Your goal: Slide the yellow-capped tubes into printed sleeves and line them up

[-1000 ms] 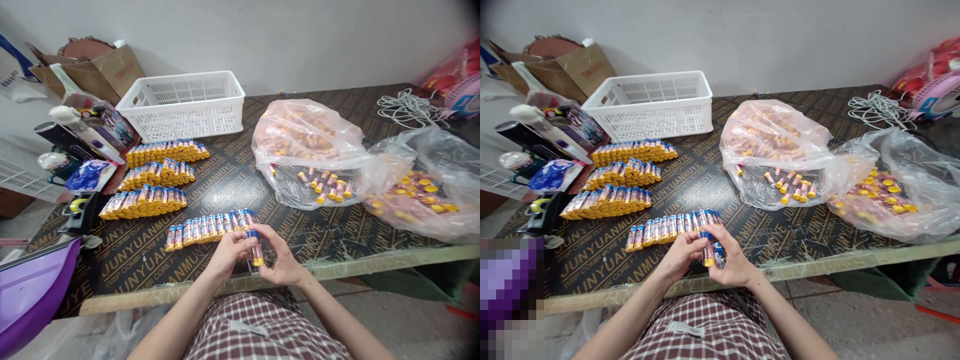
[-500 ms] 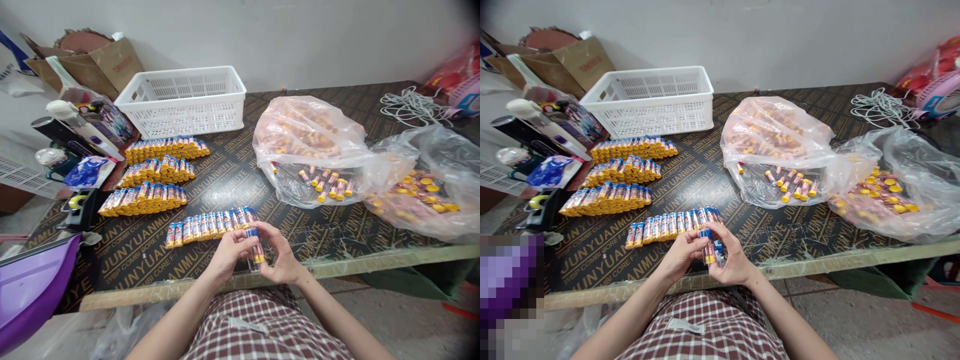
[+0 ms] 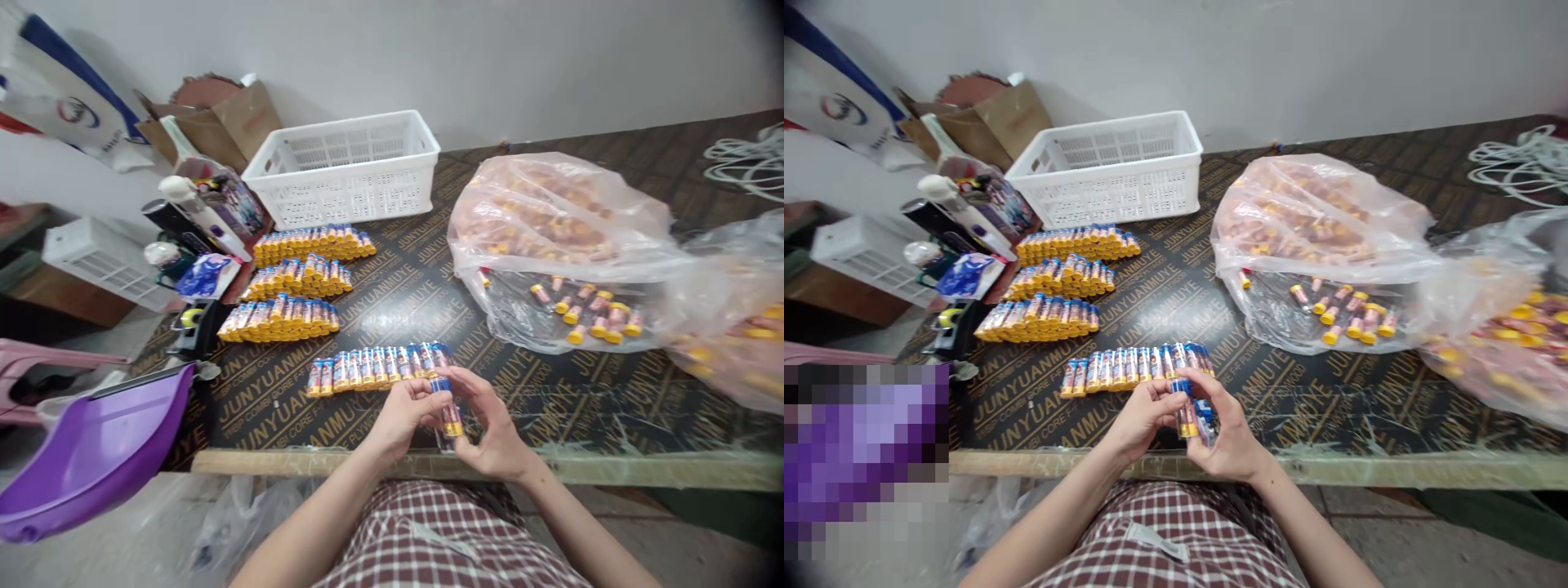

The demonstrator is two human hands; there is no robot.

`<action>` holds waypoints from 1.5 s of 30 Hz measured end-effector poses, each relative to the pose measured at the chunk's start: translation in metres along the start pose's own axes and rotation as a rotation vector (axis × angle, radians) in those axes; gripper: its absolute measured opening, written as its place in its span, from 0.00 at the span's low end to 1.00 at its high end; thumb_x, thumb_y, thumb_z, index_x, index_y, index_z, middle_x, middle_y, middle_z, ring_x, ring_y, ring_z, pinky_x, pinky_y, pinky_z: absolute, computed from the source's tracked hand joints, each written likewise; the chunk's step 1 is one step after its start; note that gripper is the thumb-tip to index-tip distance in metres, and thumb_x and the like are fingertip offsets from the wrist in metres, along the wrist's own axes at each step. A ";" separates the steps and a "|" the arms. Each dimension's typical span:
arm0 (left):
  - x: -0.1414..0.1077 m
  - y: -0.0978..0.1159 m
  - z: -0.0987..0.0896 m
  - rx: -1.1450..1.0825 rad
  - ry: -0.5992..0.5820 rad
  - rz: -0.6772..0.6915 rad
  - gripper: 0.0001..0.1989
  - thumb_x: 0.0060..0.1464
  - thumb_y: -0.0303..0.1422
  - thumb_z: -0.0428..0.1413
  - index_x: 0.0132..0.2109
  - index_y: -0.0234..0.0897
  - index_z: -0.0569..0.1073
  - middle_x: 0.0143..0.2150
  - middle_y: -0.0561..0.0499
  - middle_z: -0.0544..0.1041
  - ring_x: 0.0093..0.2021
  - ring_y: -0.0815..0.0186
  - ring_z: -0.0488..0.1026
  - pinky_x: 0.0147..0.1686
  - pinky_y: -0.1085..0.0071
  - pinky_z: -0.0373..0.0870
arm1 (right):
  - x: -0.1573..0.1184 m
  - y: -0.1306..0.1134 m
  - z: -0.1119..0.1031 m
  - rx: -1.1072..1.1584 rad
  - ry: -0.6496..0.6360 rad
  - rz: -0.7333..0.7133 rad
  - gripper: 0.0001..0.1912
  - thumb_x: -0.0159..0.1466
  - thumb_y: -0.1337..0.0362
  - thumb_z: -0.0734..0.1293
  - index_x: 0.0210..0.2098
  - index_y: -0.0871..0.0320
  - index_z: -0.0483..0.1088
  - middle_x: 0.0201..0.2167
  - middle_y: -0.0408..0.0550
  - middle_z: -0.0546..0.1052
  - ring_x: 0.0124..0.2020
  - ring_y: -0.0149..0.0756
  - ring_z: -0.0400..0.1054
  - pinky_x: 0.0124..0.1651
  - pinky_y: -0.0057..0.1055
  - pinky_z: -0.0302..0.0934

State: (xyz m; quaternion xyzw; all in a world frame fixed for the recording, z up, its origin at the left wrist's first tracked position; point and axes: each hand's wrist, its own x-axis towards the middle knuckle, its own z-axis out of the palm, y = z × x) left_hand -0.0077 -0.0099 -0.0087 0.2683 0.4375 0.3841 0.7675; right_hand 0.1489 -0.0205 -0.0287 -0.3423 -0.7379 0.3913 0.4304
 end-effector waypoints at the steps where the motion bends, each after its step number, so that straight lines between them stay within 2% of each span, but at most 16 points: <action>1: -0.001 0.002 -0.004 0.017 0.025 0.016 0.20 0.35 0.41 0.67 0.31 0.30 0.74 0.26 0.50 0.75 0.24 0.71 0.70 0.27 0.74 0.68 | 0.002 -0.001 0.000 -0.012 -0.024 0.003 0.45 0.50 0.76 0.63 0.65 0.53 0.45 0.62 0.54 0.57 0.61 0.46 0.57 0.63 0.45 0.54; 4: -0.008 0.020 -0.027 0.173 0.188 0.138 0.19 0.34 0.41 0.68 0.28 0.32 0.72 0.23 0.52 0.75 0.22 0.71 0.70 0.26 0.74 0.67 | 0.007 -0.002 -0.003 -0.068 -0.060 0.008 0.45 0.54 0.71 0.66 0.66 0.52 0.42 0.67 0.53 0.46 0.65 0.50 0.48 0.64 0.52 0.48; 6: -0.017 0.039 -0.052 0.346 0.371 0.245 0.18 0.34 0.40 0.67 0.27 0.33 0.71 0.21 0.52 0.74 0.21 0.70 0.70 0.24 0.74 0.66 | 0.009 0.000 -0.009 -0.064 -0.012 0.017 0.45 0.56 0.69 0.67 0.66 0.51 0.40 0.68 0.52 0.42 0.65 0.51 0.48 0.64 0.54 0.48; 10: -0.028 0.066 -0.108 0.728 0.778 0.302 0.18 0.34 0.44 0.66 0.26 0.34 0.71 0.20 0.53 0.73 0.22 0.68 0.70 0.22 0.75 0.62 | 0.008 0.010 -0.023 -0.027 0.116 0.078 0.42 0.59 0.66 0.66 0.66 0.48 0.41 0.66 0.52 0.48 0.61 0.49 0.55 0.61 0.53 0.53; 13: -0.026 0.067 -0.134 0.981 0.898 0.253 0.18 0.34 0.46 0.64 0.24 0.35 0.72 0.19 0.52 0.73 0.23 0.66 0.70 0.24 0.73 0.62 | 0.006 0.016 -0.028 -0.058 0.139 0.112 0.39 0.60 0.64 0.66 0.65 0.48 0.45 0.65 0.52 0.51 0.60 0.48 0.57 0.60 0.51 0.56; 17: -0.024 0.061 -0.137 1.146 0.923 0.246 0.20 0.39 0.50 0.60 0.25 0.35 0.73 0.21 0.50 0.75 0.25 0.63 0.71 0.28 0.71 0.63 | 0.002 0.012 -0.031 -0.117 0.138 0.104 0.37 0.60 0.63 0.66 0.65 0.49 0.47 0.65 0.52 0.52 0.59 0.46 0.58 0.59 0.47 0.58; 20: -0.028 0.057 -0.124 1.203 1.036 0.446 0.22 0.44 0.52 0.57 0.29 0.35 0.75 0.23 0.50 0.74 0.26 0.63 0.70 0.29 0.71 0.62 | 0.003 0.018 -0.044 -0.258 0.203 0.122 0.35 0.61 0.62 0.66 0.64 0.49 0.48 0.64 0.51 0.55 0.61 0.45 0.56 0.60 0.47 0.55; 22: -0.028 0.048 -0.109 1.211 0.967 0.591 0.20 0.48 0.50 0.55 0.30 0.35 0.75 0.21 0.51 0.73 0.24 0.65 0.68 0.27 0.72 0.61 | 0.007 0.033 -0.062 -0.434 0.298 0.162 0.32 0.61 0.60 0.65 0.62 0.51 0.52 0.62 0.52 0.57 0.62 0.45 0.54 0.62 0.47 0.51; 24: -0.026 0.032 -0.088 1.213 0.719 0.607 0.19 0.51 0.47 0.54 0.29 0.35 0.75 0.21 0.51 0.73 0.22 0.66 0.67 0.27 0.72 0.61 | 0.014 0.058 -0.088 -0.647 0.398 0.232 0.28 0.61 0.56 0.65 0.59 0.54 0.58 0.60 0.55 0.60 0.62 0.47 0.53 0.62 0.48 0.48; 26: -0.020 0.009 -0.064 1.229 0.346 0.484 0.17 0.54 0.44 0.52 0.30 0.36 0.76 0.25 0.50 0.76 0.25 0.65 0.70 0.29 0.72 0.63 | 0.024 0.086 -0.116 -0.887 0.448 0.397 0.26 0.61 0.54 0.65 0.56 0.57 0.62 0.59 0.59 0.60 0.61 0.50 0.52 0.61 0.50 0.46; 27: -0.016 -0.003 -0.053 1.259 0.205 0.412 0.16 0.55 0.43 0.52 0.33 0.37 0.77 0.29 0.48 0.77 0.28 0.64 0.72 0.32 0.72 0.64 | 0.030 0.100 -0.130 -1.007 0.447 0.523 0.26 0.61 0.53 0.64 0.56 0.57 0.63 0.61 0.60 0.57 0.62 0.53 0.50 0.60 0.51 0.46; 28: -0.011 -0.014 -0.043 1.305 0.131 0.350 0.15 0.55 0.42 0.52 0.37 0.37 0.77 0.33 0.47 0.78 0.33 0.61 0.74 0.35 0.71 0.65 | 0.037 0.112 -0.143 -1.108 0.421 0.632 0.27 0.62 0.52 0.63 0.57 0.56 0.62 0.62 0.61 0.56 0.62 0.55 0.48 0.58 0.52 0.47; 30: -0.003 -0.031 -0.029 1.396 0.091 0.262 0.16 0.55 0.40 0.52 0.46 0.37 0.74 0.42 0.44 0.76 0.39 0.59 0.74 0.39 0.69 0.65 | 0.049 0.133 -0.164 -1.163 0.407 0.688 0.26 0.63 0.53 0.62 0.57 0.58 0.63 0.61 0.64 0.56 0.62 0.58 0.47 0.56 0.54 0.47; 32: 0.003 -0.041 -0.022 1.474 0.093 0.209 0.16 0.55 0.38 0.52 0.49 0.38 0.71 0.44 0.44 0.74 0.42 0.58 0.74 0.40 0.69 0.64 | 0.058 0.145 -0.179 -1.192 0.397 0.698 0.26 0.63 0.53 0.61 0.57 0.59 0.63 0.60 0.65 0.57 0.61 0.59 0.48 0.55 0.54 0.46; 38: 0.011 -0.048 -0.024 1.446 0.090 0.276 0.04 0.55 0.28 0.50 0.35 0.38 0.69 0.36 0.49 0.74 0.36 0.63 0.72 0.36 0.71 0.62 | 0.069 0.160 -0.195 -1.269 0.392 0.753 0.26 0.64 0.52 0.58 0.58 0.59 0.60 0.57 0.66 0.58 0.57 0.61 0.49 0.50 0.56 0.49; 45: 0.013 -0.051 -0.030 1.409 0.042 0.328 0.09 0.55 0.27 0.47 0.30 0.38 0.69 0.30 0.50 0.74 0.33 0.63 0.71 0.34 0.71 0.60 | 0.051 0.158 -0.193 -1.275 0.285 0.721 0.17 0.65 0.61 0.58 0.51 0.59 0.65 0.62 0.62 0.54 0.57 0.59 0.51 0.48 0.53 0.54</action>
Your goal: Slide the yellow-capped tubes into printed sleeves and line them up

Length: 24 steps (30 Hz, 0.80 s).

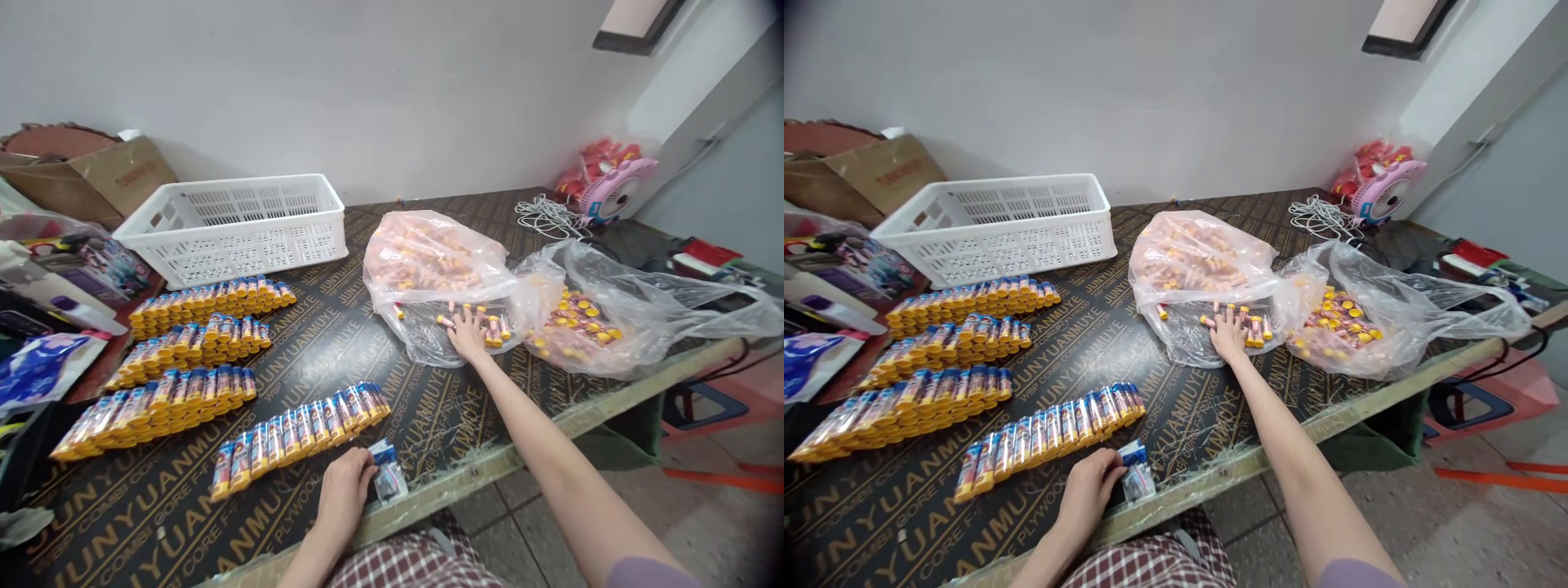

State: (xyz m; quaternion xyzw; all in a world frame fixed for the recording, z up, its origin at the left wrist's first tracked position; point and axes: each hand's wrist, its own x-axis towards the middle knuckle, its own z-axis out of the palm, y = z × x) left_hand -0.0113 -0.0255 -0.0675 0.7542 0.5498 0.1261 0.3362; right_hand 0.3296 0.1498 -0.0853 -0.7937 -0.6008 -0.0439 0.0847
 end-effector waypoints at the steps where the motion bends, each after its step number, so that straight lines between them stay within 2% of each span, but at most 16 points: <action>1: 0.000 0.000 -0.001 0.005 -0.010 0.002 0.09 0.55 0.27 0.47 0.30 0.38 0.70 0.30 0.49 0.74 0.33 0.63 0.71 0.34 0.71 0.59 | -0.004 0.003 -0.001 0.002 -0.011 -0.022 0.16 0.64 0.61 0.58 0.50 0.59 0.66 0.63 0.61 0.53 0.57 0.58 0.51 0.48 0.52 0.55; 5: -0.002 -0.001 -0.005 0.016 -0.031 -0.015 0.08 0.54 0.27 0.48 0.31 0.39 0.69 0.29 0.51 0.74 0.31 0.64 0.71 0.32 0.72 0.58 | -0.021 0.013 -0.004 0.026 -0.048 -0.120 0.15 0.63 0.59 0.61 0.46 0.59 0.68 0.63 0.58 0.56 0.55 0.54 0.54 0.52 0.47 0.54; 9: -0.004 -0.001 -0.007 0.047 0.013 0.011 0.06 0.53 0.27 0.50 0.29 0.39 0.67 0.29 0.52 0.71 0.31 0.64 0.70 0.31 0.73 0.58 | -0.050 0.012 -0.005 0.057 -0.055 -0.205 0.11 0.64 0.60 0.61 0.40 0.58 0.70 0.59 0.54 0.62 0.57 0.50 0.54 0.56 0.45 0.52; 12: -0.005 -0.001 -0.009 0.038 0.054 0.043 0.05 0.51 0.27 0.51 0.28 0.39 0.67 0.32 0.51 0.70 0.32 0.65 0.69 0.32 0.72 0.60 | -0.083 0.003 -0.003 0.074 -0.043 -0.228 0.12 0.65 0.60 0.59 0.43 0.58 0.69 0.54 0.54 0.68 0.59 0.52 0.53 0.54 0.47 0.55; 14: -0.006 0.001 -0.012 -0.014 0.052 0.038 0.05 0.49 0.27 0.51 0.27 0.38 0.66 0.31 0.51 0.70 0.32 0.65 0.69 0.32 0.72 0.60 | -0.106 -0.005 -0.002 0.077 -0.028 -0.229 0.14 0.66 0.60 0.58 0.47 0.57 0.68 0.53 0.54 0.69 0.60 0.54 0.51 0.53 0.50 0.55; 17: -0.008 0.006 -0.018 -0.220 0.014 -0.008 0.05 0.47 0.27 0.52 0.25 0.38 0.64 0.27 0.52 0.70 0.29 0.66 0.68 0.31 0.73 0.60 | -0.134 -0.015 -0.005 0.074 -0.011 -0.228 0.15 0.66 0.61 0.57 0.49 0.54 0.67 0.57 0.53 0.66 0.63 0.57 0.47 0.55 0.59 0.49; 20: -0.008 0.013 -0.026 -0.517 0.015 -0.069 0.07 0.47 0.29 0.54 0.26 0.37 0.62 0.25 0.54 0.70 0.26 0.69 0.66 0.28 0.75 0.60 | -0.146 -0.021 -0.014 0.074 0.018 -0.245 0.14 0.65 0.60 0.60 0.47 0.55 0.70 0.59 0.55 0.63 0.63 0.60 0.45 0.56 0.64 0.43; 22: -0.006 0.018 -0.032 -0.707 0.039 -0.120 0.08 0.44 0.30 0.57 0.26 0.37 0.63 0.22 0.57 0.69 0.23 0.71 0.65 0.25 0.76 0.58 | -0.144 -0.026 -0.021 0.134 0.019 -0.282 0.14 0.62 0.59 0.64 0.46 0.57 0.71 0.59 0.58 0.63 0.62 0.60 0.48 0.56 0.62 0.45; 24: -0.001 0.024 -0.038 -0.881 0.041 -0.183 0.11 0.40 0.30 0.62 0.31 0.36 0.67 0.21 0.58 0.69 0.22 0.72 0.65 0.25 0.76 0.59 | -0.137 -0.032 -0.025 0.233 -0.023 -0.336 0.17 0.59 0.61 0.66 0.47 0.58 0.71 0.55 0.59 0.67 0.57 0.57 0.56 0.54 0.55 0.53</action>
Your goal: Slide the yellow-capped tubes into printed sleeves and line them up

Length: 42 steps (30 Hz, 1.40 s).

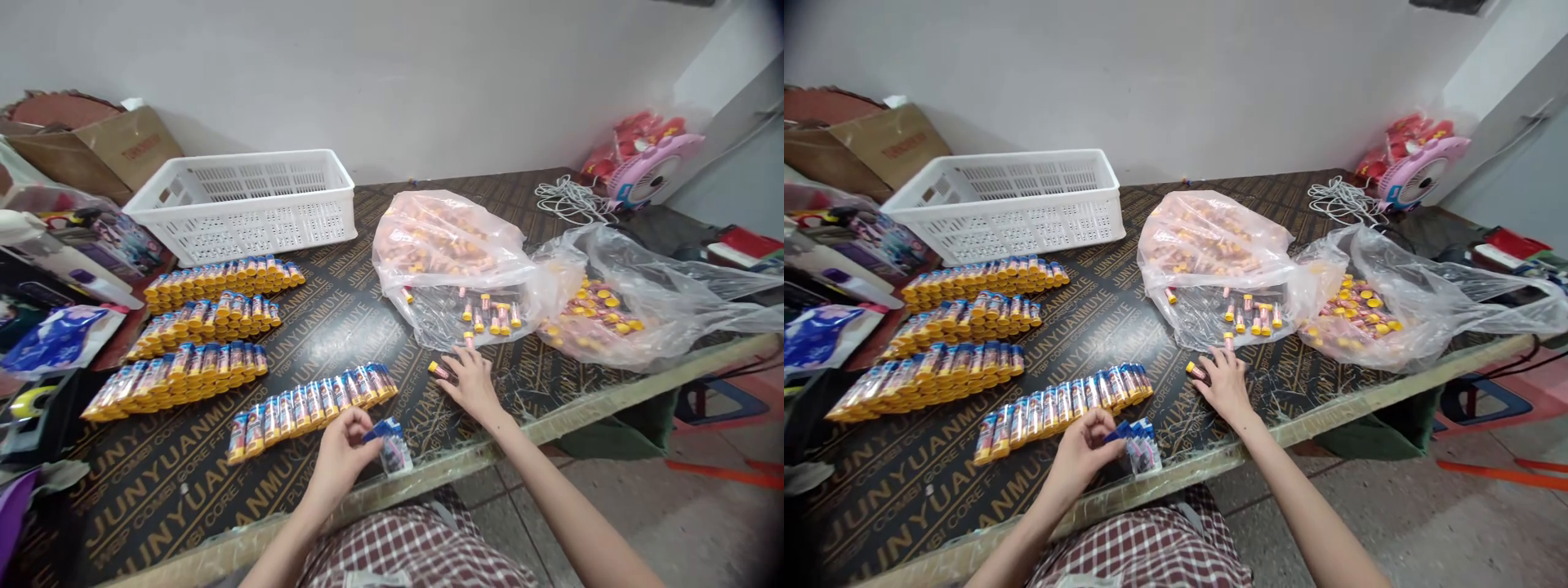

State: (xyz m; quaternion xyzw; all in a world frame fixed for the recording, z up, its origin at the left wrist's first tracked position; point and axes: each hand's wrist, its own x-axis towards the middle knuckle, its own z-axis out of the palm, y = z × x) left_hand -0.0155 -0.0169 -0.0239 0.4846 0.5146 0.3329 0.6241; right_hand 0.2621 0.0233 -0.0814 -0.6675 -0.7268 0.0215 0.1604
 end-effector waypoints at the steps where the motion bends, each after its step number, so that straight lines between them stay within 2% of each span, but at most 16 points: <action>1: 0.002 0.004 0.001 -0.079 0.007 -0.032 0.14 0.38 0.30 0.63 0.34 0.35 0.69 0.21 0.58 0.71 0.22 0.72 0.66 0.26 0.76 0.61 | 0.005 -0.002 0.000 0.049 -0.023 -0.022 0.18 0.58 0.63 0.66 0.48 0.59 0.70 0.50 0.58 0.70 0.53 0.54 0.60 0.51 0.51 0.57; 3: 0.006 0.010 0.002 -0.211 0.037 -0.079 0.19 0.35 0.31 0.66 0.38 0.33 0.72 0.23 0.55 0.74 0.24 0.71 0.69 0.28 0.75 0.64 | 0.013 -0.008 0.001 0.116 -0.053 -0.052 0.19 0.58 0.67 0.64 0.50 0.60 0.69 0.40 0.56 0.74 0.44 0.50 0.65 0.46 0.45 0.62; 4: 0.007 0.013 0.003 -0.272 0.064 -0.093 0.18 0.34 0.32 0.67 0.36 0.32 0.74 0.24 0.54 0.75 0.25 0.71 0.69 0.29 0.75 0.65 | 0.016 -0.012 0.001 0.138 -0.057 -0.060 0.21 0.58 0.70 0.62 0.51 0.60 0.68 0.37 0.54 0.74 0.41 0.47 0.67 0.44 0.43 0.63; 6: 0.010 0.018 0.003 -0.396 0.127 -0.111 0.15 0.35 0.35 0.67 0.31 0.31 0.76 0.26 0.52 0.76 0.26 0.71 0.70 0.29 0.75 0.68 | 0.020 -0.024 -0.003 0.193 -0.049 -0.073 0.24 0.58 0.72 0.60 0.54 0.60 0.65 0.37 0.52 0.73 0.37 0.43 0.68 0.41 0.40 0.65; 8: 0.012 0.022 0.001 -0.501 0.194 -0.120 0.14 0.36 0.38 0.67 0.28 0.31 0.76 0.26 0.51 0.76 0.26 0.71 0.70 0.28 0.75 0.69 | 0.020 -0.040 -0.015 0.351 -0.006 -0.064 0.26 0.59 0.71 0.59 0.57 0.58 0.60 0.40 0.50 0.72 0.35 0.38 0.68 0.39 0.36 0.66; 10: 0.013 0.026 -0.002 -0.573 0.265 -0.115 0.15 0.34 0.37 0.68 0.27 0.31 0.77 0.26 0.52 0.76 0.26 0.72 0.71 0.27 0.76 0.70 | 0.016 -0.059 -0.035 0.628 0.068 -0.027 0.23 0.62 0.68 0.61 0.56 0.56 0.60 0.39 0.47 0.71 0.34 0.35 0.68 0.37 0.32 0.66; 11: 0.014 0.027 -0.004 -0.600 0.299 -0.105 0.15 0.32 0.37 0.69 0.27 0.31 0.77 0.25 0.52 0.76 0.26 0.72 0.71 0.27 0.76 0.70 | 0.013 -0.069 -0.046 0.744 0.111 -0.011 0.18 0.63 0.66 0.62 0.53 0.55 0.63 0.38 0.47 0.71 0.35 0.35 0.68 0.37 0.31 0.66; 14: 0.017 0.031 -0.011 -0.657 0.390 -0.070 0.16 0.29 0.37 0.70 0.25 0.31 0.76 0.24 0.52 0.75 0.24 0.72 0.71 0.25 0.76 0.70 | -0.001 -0.099 -0.070 0.920 0.241 -0.030 0.10 0.62 0.67 0.65 0.43 0.54 0.70 0.42 0.48 0.72 0.43 0.37 0.68 0.44 0.33 0.65; 17: 0.021 0.033 -0.016 -0.690 0.478 -0.044 0.18 0.26 0.38 0.71 0.23 0.31 0.75 0.21 0.53 0.74 0.21 0.73 0.70 0.24 0.77 0.69 | -0.015 -0.118 -0.075 0.975 0.296 -0.086 0.12 0.61 0.71 0.65 0.43 0.53 0.71 0.45 0.49 0.72 0.46 0.39 0.68 0.46 0.35 0.66; 22: 0.024 0.033 -0.021 -0.741 0.549 -0.042 0.20 0.24 0.41 0.71 0.23 0.31 0.74 0.19 0.55 0.73 0.20 0.73 0.69 0.22 0.76 0.68 | -0.026 -0.130 -0.064 0.842 0.348 -0.291 0.22 0.59 0.78 0.66 0.49 0.52 0.70 0.45 0.49 0.74 0.46 0.38 0.70 0.49 0.36 0.66; 25: 0.024 0.031 -0.021 -0.748 0.541 -0.044 0.20 0.25 0.41 0.71 0.24 0.31 0.74 0.19 0.55 0.73 0.20 0.73 0.69 0.23 0.76 0.68 | -0.028 -0.133 -0.059 0.798 0.342 -0.352 0.24 0.59 0.79 0.65 0.51 0.52 0.69 0.46 0.49 0.74 0.46 0.38 0.70 0.49 0.35 0.66; 28: 0.022 0.029 -0.018 -0.700 0.509 -0.010 0.19 0.31 0.41 0.69 0.25 0.31 0.74 0.21 0.55 0.74 0.22 0.74 0.69 0.25 0.76 0.69 | -0.029 -0.136 -0.055 0.837 0.273 -0.346 0.23 0.60 0.78 0.65 0.51 0.52 0.69 0.46 0.49 0.74 0.47 0.37 0.70 0.49 0.34 0.66; 33: 0.017 0.033 -0.011 -0.665 0.367 0.056 0.15 0.39 0.38 0.67 0.31 0.33 0.73 0.28 0.55 0.75 0.27 0.73 0.71 0.30 0.75 0.70 | -0.031 -0.134 -0.045 0.921 0.115 -0.330 0.21 0.63 0.76 0.61 0.52 0.50 0.69 0.48 0.49 0.72 0.49 0.38 0.68 0.52 0.36 0.65; 37: 0.011 0.035 -0.009 -0.639 0.240 0.016 0.17 0.40 0.35 0.67 0.38 0.35 0.72 0.30 0.54 0.77 0.28 0.71 0.73 0.31 0.74 0.71 | -0.031 -0.131 -0.039 0.904 0.139 -0.330 0.25 0.61 0.77 0.60 0.54 0.48 0.66 0.42 0.47 0.71 0.45 0.36 0.68 0.48 0.35 0.66; 39: 0.009 0.033 -0.008 -0.607 0.162 -0.024 0.18 0.40 0.35 0.67 0.39 0.34 0.73 0.31 0.51 0.78 0.28 0.71 0.73 0.31 0.74 0.70 | -0.029 -0.130 -0.039 0.870 0.163 -0.338 0.30 0.58 0.77 0.62 0.57 0.48 0.62 0.46 0.49 0.69 0.48 0.39 0.66 0.51 0.39 0.65; 42: 0.005 0.028 -0.004 -0.532 0.024 -0.080 0.17 0.41 0.36 0.66 0.38 0.30 0.76 0.31 0.49 0.78 0.28 0.71 0.72 0.31 0.75 0.69 | -0.026 -0.129 -0.041 0.860 0.130 -0.367 0.39 0.53 0.76 0.64 0.62 0.50 0.54 0.58 0.53 0.59 0.58 0.47 0.57 0.57 0.47 0.59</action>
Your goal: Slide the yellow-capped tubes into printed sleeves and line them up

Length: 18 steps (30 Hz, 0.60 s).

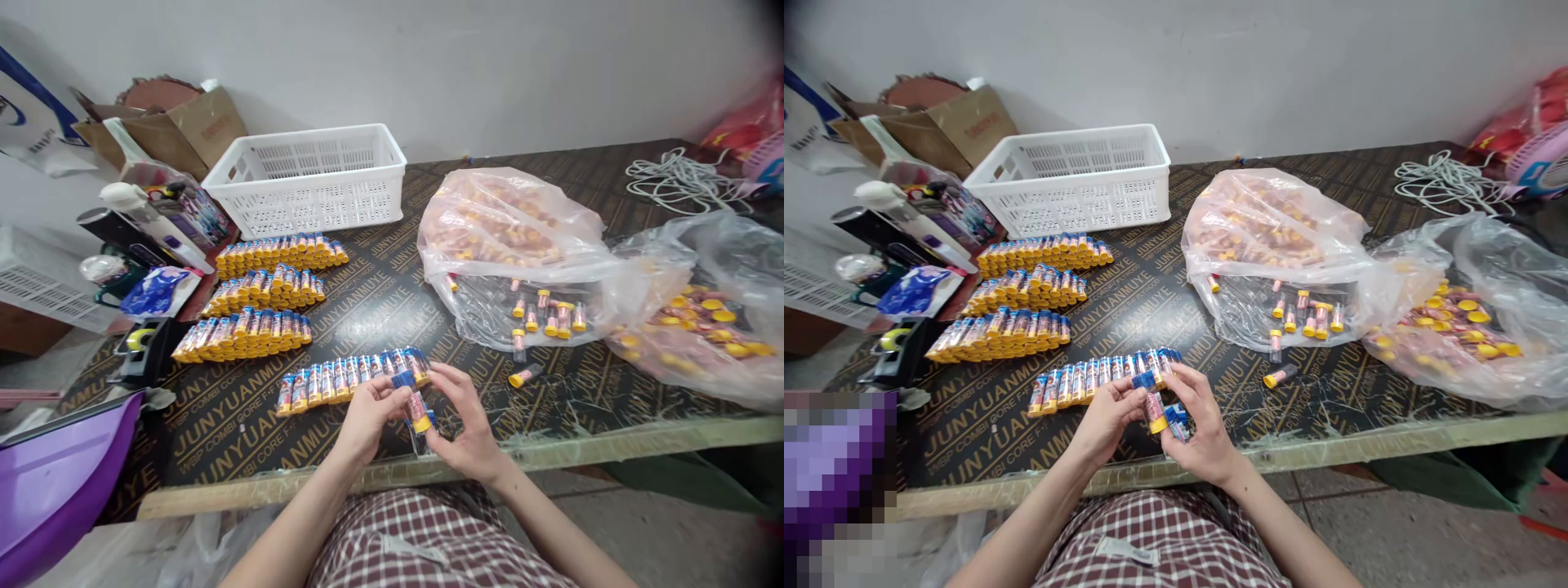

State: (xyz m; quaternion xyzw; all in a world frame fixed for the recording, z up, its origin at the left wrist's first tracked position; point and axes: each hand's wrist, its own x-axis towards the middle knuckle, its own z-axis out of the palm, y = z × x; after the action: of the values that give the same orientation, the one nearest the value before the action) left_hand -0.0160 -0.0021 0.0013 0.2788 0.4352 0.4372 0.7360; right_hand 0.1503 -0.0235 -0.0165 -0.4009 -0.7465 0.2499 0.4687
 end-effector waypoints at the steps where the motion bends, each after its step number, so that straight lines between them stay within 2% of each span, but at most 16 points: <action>1: -0.001 -0.002 0.001 0.022 -0.034 -0.023 0.17 0.41 0.36 0.66 0.38 0.30 0.77 0.31 0.49 0.78 0.28 0.71 0.72 0.31 0.74 0.69 | 0.001 0.000 -0.001 0.022 -0.033 0.006 0.41 0.51 0.76 0.63 0.63 0.51 0.52 0.62 0.53 0.55 0.61 0.49 0.53 0.58 0.48 0.58; 3: -0.002 -0.004 0.002 0.049 -0.077 -0.062 0.18 0.41 0.36 0.66 0.39 0.30 0.77 0.30 0.49 0.77 0.27 0.71 0.71 0.31 0.74 0.69 | 0.003 0.001 -0.003 0.090 -0.113 0.021 0.44 0.49 0.76 0.62 0.64 0.52 0.49 0.65 0.54 0.51 0.64 0.51 0.49 0.59 0.48 0.58; 7: -0.004 -0.007 0.004 0.083 -0.107 -0.118 0.17 0.39 0.38 0.67 0.35 0.30 0.77 0.29 0.49 0.76 0.27 0.70 0.71 0.30 0.73 0.67 | 0.002 0.004 -0.004 0.190 -0.212 0.033 0.45 0.47 0.76 0.61 0.64 0.54 0.49 0.60 0.53 0.60 0.61 0.47 0.55 0.61 0.46 0.56; 10: -0.005 -0.007 0.005 0.084 -0.099 -0.123 0.17 0.39 0.38 0.67 0.34 0.30 0.76 0.27 0.50 0.75 0.27 0.70 0.71 0.30 0.73 0.67 | 0.000 0.005 -0.003 0.207 -0.188 0.032 0.44 0.46 0.75 0.61 0.62 0.55 0.51 0.58 0.52 0.63 0.59 0.46 0.58 0.61 0.43 0.57; 18: -0.007 -0.006 0.007 0.059 -0.101 -0.104 0.18 0.39 0.38 0.67 0.37 0.31 0.77 0.29 0.49 0.75 0.28 0.69 0.72 0.31 0.73 0.68 | -0.002 0.004 -0.001 0.237 -0.142 0.041 0.44 0.46 0.76 0.61 0.62 0.54 0.51 0.58 0.53 0.63 0.58 0.46 0.61 0.59 0.42 0.60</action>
State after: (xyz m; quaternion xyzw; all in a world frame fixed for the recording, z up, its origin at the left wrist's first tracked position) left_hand -0.0094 -0.0110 0.0024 0.2993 0.4241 0.3705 0.7702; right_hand 0.1526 -0.0230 -0.0198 -0.3392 -0.7347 0.3734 0.4536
